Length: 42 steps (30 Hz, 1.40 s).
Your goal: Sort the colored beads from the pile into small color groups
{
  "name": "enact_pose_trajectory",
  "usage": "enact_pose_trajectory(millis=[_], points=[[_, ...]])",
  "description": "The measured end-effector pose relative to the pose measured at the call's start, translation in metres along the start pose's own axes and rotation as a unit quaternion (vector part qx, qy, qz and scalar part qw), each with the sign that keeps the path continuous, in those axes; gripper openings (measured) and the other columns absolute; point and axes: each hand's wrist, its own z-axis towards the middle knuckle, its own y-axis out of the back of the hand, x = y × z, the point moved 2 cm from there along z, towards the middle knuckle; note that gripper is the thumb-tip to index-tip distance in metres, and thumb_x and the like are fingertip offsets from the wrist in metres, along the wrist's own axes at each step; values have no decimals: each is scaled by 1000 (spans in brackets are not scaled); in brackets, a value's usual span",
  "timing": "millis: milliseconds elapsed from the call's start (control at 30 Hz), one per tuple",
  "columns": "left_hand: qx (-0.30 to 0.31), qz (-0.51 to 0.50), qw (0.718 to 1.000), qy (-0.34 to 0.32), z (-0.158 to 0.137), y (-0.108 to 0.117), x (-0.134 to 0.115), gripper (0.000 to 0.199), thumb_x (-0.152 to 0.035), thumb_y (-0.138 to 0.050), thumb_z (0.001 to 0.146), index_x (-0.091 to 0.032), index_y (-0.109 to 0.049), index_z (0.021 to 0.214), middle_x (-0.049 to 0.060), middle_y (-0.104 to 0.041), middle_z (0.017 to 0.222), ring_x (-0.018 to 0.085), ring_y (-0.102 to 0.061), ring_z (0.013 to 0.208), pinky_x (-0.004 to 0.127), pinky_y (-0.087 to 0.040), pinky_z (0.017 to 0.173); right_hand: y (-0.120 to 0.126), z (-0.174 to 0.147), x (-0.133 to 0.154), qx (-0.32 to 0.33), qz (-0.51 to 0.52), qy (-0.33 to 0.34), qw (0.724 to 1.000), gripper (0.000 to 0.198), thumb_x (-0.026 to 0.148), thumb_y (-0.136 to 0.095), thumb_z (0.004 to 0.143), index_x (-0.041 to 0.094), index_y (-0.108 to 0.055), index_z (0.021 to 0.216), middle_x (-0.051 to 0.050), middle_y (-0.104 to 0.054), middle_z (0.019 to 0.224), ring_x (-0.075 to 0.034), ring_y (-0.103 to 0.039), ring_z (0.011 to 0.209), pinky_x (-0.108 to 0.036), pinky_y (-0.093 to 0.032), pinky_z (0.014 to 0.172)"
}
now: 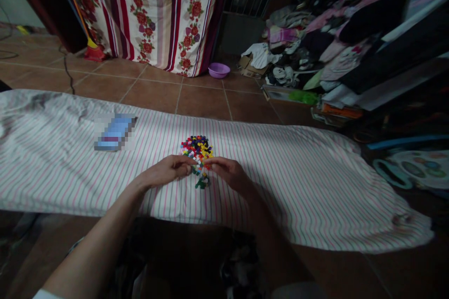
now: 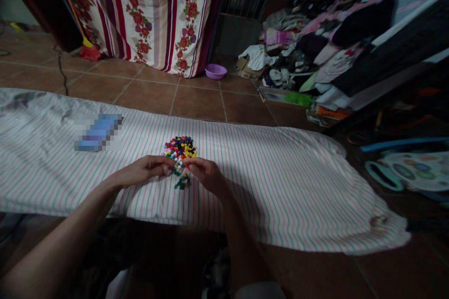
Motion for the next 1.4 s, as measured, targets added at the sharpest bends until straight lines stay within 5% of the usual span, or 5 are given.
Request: enact_pose_trajectory(millis=[300, 433, 800, 1067, 1400], points=[[188, 57, 980, 10, -17, -22, -10, 26, -29, -51, 79, -18, -68, 96, 3, -68, 91, 11, -57, 75, 23, -46, 69, 4, -22, 6, 185, -59, -107, 975, 41, 49, -52, 86, 15, -74, 89, -5, -73, 81, -13, -64, 67, -25, -50, 63], [155, 153, 975, -35, -16, -35, -6, 28, -26, -49, 79, -20, -70, 96, 3, -71, 93, 13, -61, 80, 23, -47, 74, -1, -24, 6, 213, -106, -82, 968, 35, 42, -51, 87, 15, -74, 91, -3, -72, 79, -14, -64, 70, -25, -50, 65], [-14, 81, 994, -75, -4, -26, -3, 31, -33, -50, 80, -18, -67, 102, 8, -68, 110, 17, -60, 96, 29, -48, 84, -4, -8, -1, 30, -61, 46, 997, 29, 38, -54, 85, 20, -71, 101, -7, -72, 106, -20, -65, 103, -36, -50, 93], [-183, 101, 972, 107, -24, 8, 20, 47, -42, -45, 81, -13, -56, 117, 5, -66, 73, 14, -58, 58, 28, -46, 63, 19, 1, -26, -216, -143, -45, 965, 38, 43, -47, 80, 16, -70, 95, -11, -73, 94, -22, -69, 81, -33, -55, 72], [-260, 209, 942, 47, -9, -23, 19, 56, -32, -53, 78, -13, -48, 130, 16, -61, 112, 23, -63, 94, 37, -48, 87, 10, 8, -31, -194, -294, -58, 934, 40, 38, -40, 81, 18, -71, 95, -11, -73, 94, -25, -68, 87, -37, -53, 79]])
